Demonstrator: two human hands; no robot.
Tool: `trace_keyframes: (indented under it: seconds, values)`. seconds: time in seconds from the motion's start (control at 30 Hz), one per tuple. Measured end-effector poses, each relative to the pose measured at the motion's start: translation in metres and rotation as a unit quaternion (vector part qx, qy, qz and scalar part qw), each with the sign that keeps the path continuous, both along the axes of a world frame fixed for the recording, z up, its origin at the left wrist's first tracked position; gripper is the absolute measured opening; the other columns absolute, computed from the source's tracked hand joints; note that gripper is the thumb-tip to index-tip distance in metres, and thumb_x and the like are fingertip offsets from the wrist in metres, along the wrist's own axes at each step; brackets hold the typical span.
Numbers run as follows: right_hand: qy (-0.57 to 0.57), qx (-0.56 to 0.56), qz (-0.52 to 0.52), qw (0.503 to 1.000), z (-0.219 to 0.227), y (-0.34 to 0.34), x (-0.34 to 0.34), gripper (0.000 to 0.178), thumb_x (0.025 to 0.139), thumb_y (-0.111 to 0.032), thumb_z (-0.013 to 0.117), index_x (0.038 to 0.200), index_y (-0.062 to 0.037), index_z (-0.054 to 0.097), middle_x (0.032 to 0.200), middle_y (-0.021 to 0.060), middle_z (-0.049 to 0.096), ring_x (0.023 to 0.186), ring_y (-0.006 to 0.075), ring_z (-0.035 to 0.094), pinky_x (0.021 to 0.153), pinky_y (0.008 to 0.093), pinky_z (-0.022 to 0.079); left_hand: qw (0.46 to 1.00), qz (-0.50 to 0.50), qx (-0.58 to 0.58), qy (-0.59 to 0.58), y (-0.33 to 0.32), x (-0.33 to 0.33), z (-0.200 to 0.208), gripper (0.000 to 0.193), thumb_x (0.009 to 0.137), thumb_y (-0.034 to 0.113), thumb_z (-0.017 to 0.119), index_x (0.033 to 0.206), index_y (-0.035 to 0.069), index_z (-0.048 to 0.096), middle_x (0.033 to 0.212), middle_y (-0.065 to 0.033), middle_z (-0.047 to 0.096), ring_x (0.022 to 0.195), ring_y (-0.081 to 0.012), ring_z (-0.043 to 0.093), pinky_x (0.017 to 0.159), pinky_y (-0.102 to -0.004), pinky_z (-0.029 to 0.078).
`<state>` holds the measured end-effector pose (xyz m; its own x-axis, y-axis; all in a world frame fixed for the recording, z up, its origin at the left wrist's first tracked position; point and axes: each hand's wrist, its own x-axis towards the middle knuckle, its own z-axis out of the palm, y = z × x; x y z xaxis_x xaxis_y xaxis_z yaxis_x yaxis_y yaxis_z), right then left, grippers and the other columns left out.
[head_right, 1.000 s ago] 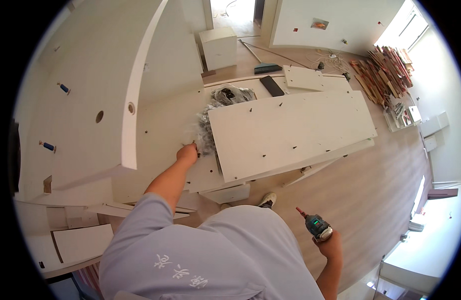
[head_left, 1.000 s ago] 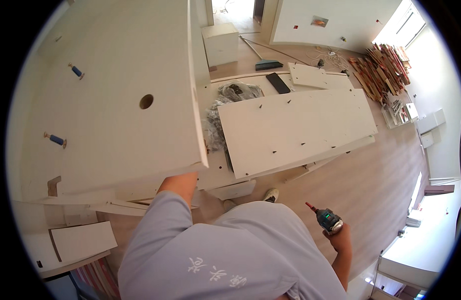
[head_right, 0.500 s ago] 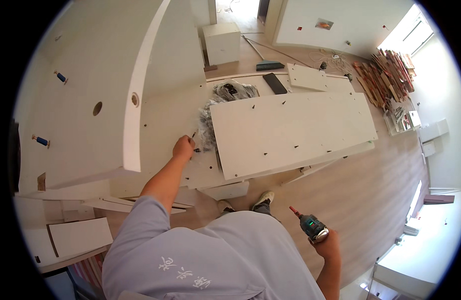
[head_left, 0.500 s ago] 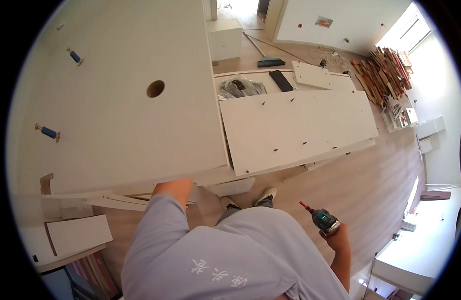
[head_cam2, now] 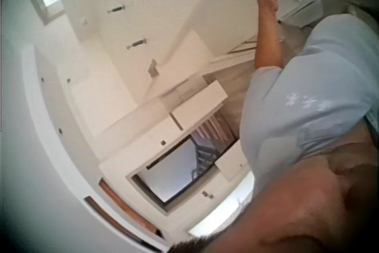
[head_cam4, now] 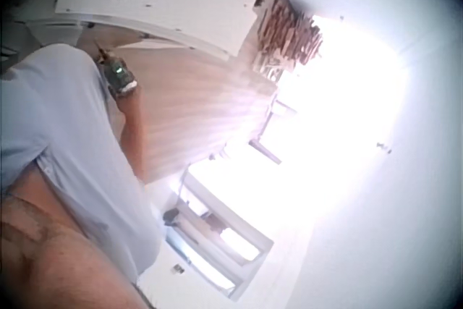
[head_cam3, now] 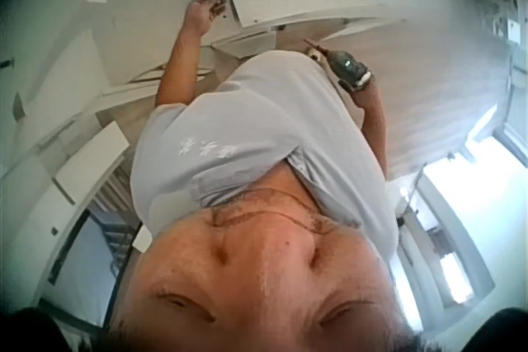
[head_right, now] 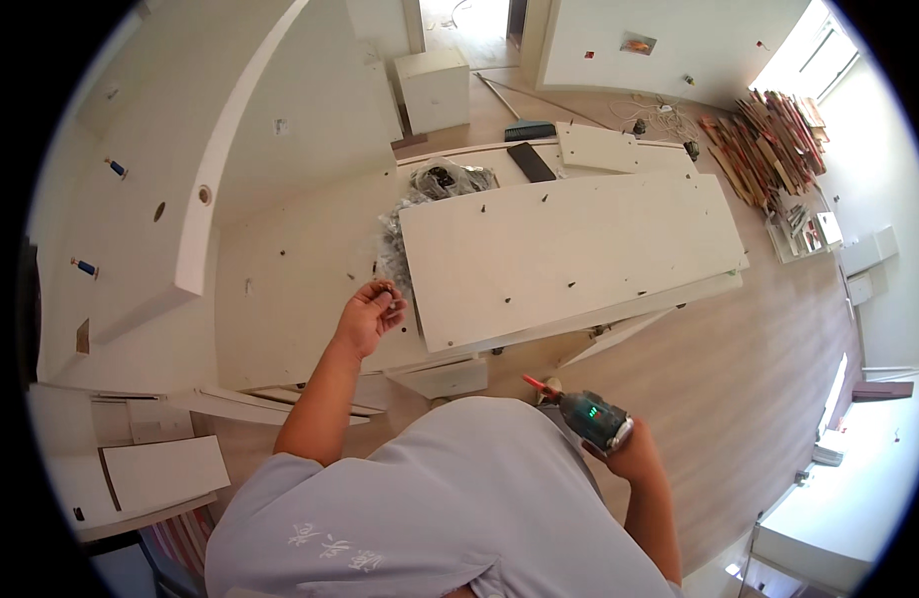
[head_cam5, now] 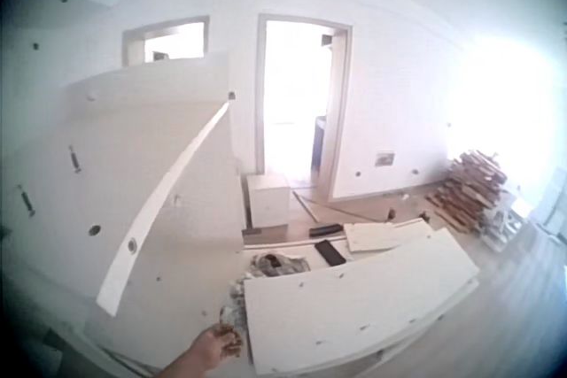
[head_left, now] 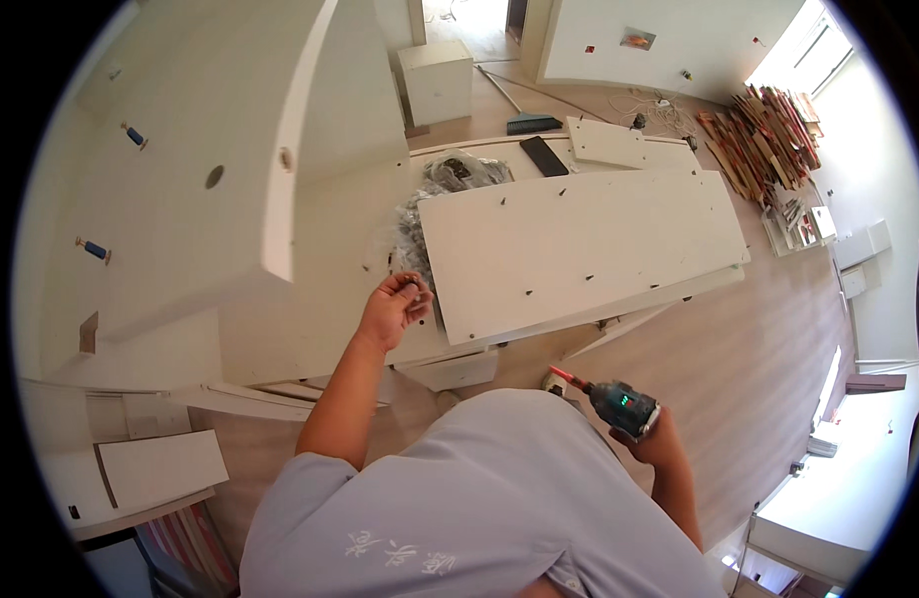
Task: The person aligns white furniture panels and uses a power drill to secure them with screws. They subsequently move and organize various cabinet parts and panels across the wooden floor of the room.
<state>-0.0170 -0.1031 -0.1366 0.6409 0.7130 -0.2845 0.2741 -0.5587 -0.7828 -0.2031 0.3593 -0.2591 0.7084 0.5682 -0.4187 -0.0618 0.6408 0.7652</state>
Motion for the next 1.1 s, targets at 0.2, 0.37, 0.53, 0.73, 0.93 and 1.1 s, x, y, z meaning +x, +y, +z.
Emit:
trace_keyframes:
  seconds: [0.2,0.37,0.53,0.73,0.93,1.1]
  values:
    - [0.084,0.159,0.066,0.982,-0.003,0.040,0.082,0.041,0.071,-0.011,0.088,0.108,-0.0053,0.072,0.099,0.0072,0.075,0.087,0.0194,0.069,0.083,0.0344,0.054,0.984,-0.103,0.139,0.043,-0.096,0.050,0.034,0.018,0.098,0.001,0.061,0.113,0.006,0.070,0.103,-0.0038,0.071,0.097,-0.0166,0.070,0.081,-0.0325,0.060]
    - [0.082,0.171,0.123,0.974,-0.005,0.032,0.160,0.041,0.071,-0.010,0.087,0.108,-0.0046,0.071,0.099,0.0066,0.075,0.087,0.0171,0.068,0.084,0.0339,0.054,0.953,-0.161,0.236,0.105,-0.159,0.122,0.071,0.017,0.093,-0.002,0.065,0.108,0.000,0.071,0.099,-0.0041,0.072,0.090,-0.0124,0.066,0.084,-0.0276,0.054]
    - [0.126,0.136,0.174,0.967,-0.018,0.003,0.231,0.039,0.071,-0.010,0.086,0.107,-0.0047,0.072,0.098,0.0063,0.075,0.088,0.0177,0.068,0.085,0.0338,0.054,0.902,-0.204,0.335,0.182,-0.208,0.179,0.077,0.016,0.090,0.001,0.068,0.105,0.001,0.072,0.094,-0.0024,0.071,0.089,-0.0115,0.064,0.083,-0.0286,0.051]
    - [0.166,0.090,0.169,0.967,-0.029,-0.035,0.291,0.039,0.071,-0.008,0.085,0.107,-0.0048,0.073,0.100,0.0069,0.075,0.088,0.0181,0.069,0.086,0.0352,0.055,0.897,-0.206,0.322,0.223,-0.250,0.226,0.064,0.016,0.091,0.005,0.069,0.107,0.004,0.073,0.095,-0.0042,0.072,0.090,-0.0133,0.064,0.082,-0.0291,0.051]
    - [0.166,0.112,0.207,0.958,-0.035,-0.053,0.312,0.039,0.070,-0.010,0.086,0.106,-0.0042,0.073,0.099,0.0077,0.076,0.088,0.0184,0.069,0.086,0.0348,0.055,0.880,-0.236,0.358,0.205,-0.271,0.251,0.056,0.017,0.093,0.004,0.066,0.109,0.005,0.074,0.101,-0.0052,0.074,0.095,-0.0144,0.066,0.084,-0.0292,0.052]
    - [0.161,0.067,0.184,0.967,-0.059,-0.059,0.308,0.045,0.068,-0.012,0.089,0.109,-0.0051,0.072,0.100,0.0089,0.075,0.089,0.0191,0.069,0.087,0.0352,0.055,0.890,-0.252,0.311,0.216,-0.276,0.266,0.063,0.020,0.092,0.000,0.065,0.110,0.003,0.073,0.102,-0.0057,0.074,0.095,-0.0140,0.067,0.087,-0.0287,0.053]
